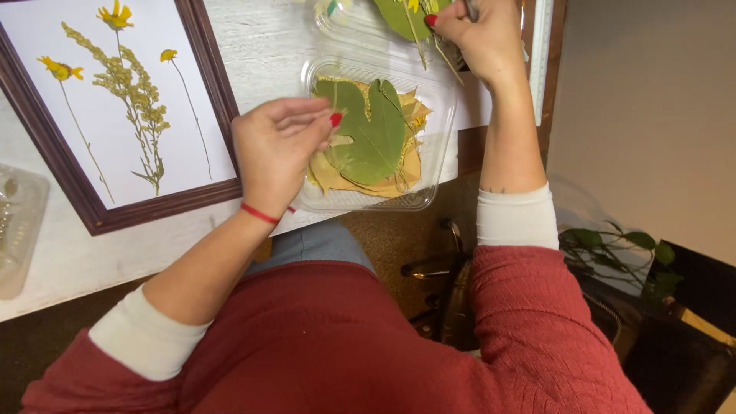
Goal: Arrange dried flowers and leaves into a decorative wooden picture frame using tweezers.
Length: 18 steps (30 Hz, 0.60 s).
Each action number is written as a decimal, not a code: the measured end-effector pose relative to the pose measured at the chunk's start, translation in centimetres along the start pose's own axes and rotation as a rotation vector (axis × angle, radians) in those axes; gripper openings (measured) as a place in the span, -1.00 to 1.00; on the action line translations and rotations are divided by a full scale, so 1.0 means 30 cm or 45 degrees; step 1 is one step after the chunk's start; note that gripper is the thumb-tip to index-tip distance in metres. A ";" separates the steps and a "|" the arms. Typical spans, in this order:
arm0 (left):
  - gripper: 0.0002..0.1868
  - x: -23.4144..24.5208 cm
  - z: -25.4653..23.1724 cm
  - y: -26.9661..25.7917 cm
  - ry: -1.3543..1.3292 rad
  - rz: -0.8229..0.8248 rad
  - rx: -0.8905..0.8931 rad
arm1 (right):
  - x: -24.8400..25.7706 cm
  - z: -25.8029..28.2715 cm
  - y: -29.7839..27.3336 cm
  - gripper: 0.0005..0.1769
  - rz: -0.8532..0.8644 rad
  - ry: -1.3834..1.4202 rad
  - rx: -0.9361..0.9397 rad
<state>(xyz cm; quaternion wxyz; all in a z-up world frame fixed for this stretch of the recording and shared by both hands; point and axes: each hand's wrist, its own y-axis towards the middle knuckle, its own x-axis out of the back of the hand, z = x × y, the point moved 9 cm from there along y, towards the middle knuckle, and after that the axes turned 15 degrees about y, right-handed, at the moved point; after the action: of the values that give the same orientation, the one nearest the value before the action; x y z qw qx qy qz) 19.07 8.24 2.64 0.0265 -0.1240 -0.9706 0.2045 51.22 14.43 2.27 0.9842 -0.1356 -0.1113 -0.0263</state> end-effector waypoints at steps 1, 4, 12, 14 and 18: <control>-0.79 -0.024 -0.010 0.028 0.015 -0.006 -0.027 | 0.012 0.031 -0.016 -0.91 -0.061 -0.103 0.044; -0.81 -0.112 -0.030 0.123 0.036 -0.003 -0.022 | 0.021 0.100 -0.122 -0.93 -0.184 -0.259 0.060; -0.85 -0.318 -0.028 0.293 -0.126 -0.031 -0.046 | -0.047 0.031 -0.496 -0.89 -0.151 -0.394 -0.266; -0.87 -0.337 -0.027 0.324 -0.116 -0.105 -0.139 | -0.083 -0.004 -0.570 -0.88 -0.137 -0.337 -0.328; -0.97 -0.357 -0.036 0.351 -0.027 -0.140 -0.250 | -0.169 -0.001 -0.638 -0.84 -0.116 -0.404 -0.333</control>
<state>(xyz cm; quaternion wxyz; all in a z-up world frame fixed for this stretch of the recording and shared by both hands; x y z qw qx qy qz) 31.96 15.29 -0.62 0.0153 -0.0702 -0.9915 0.1081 44.72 -3.87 6.10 0.9261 -0.2595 -0.2665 -0.0631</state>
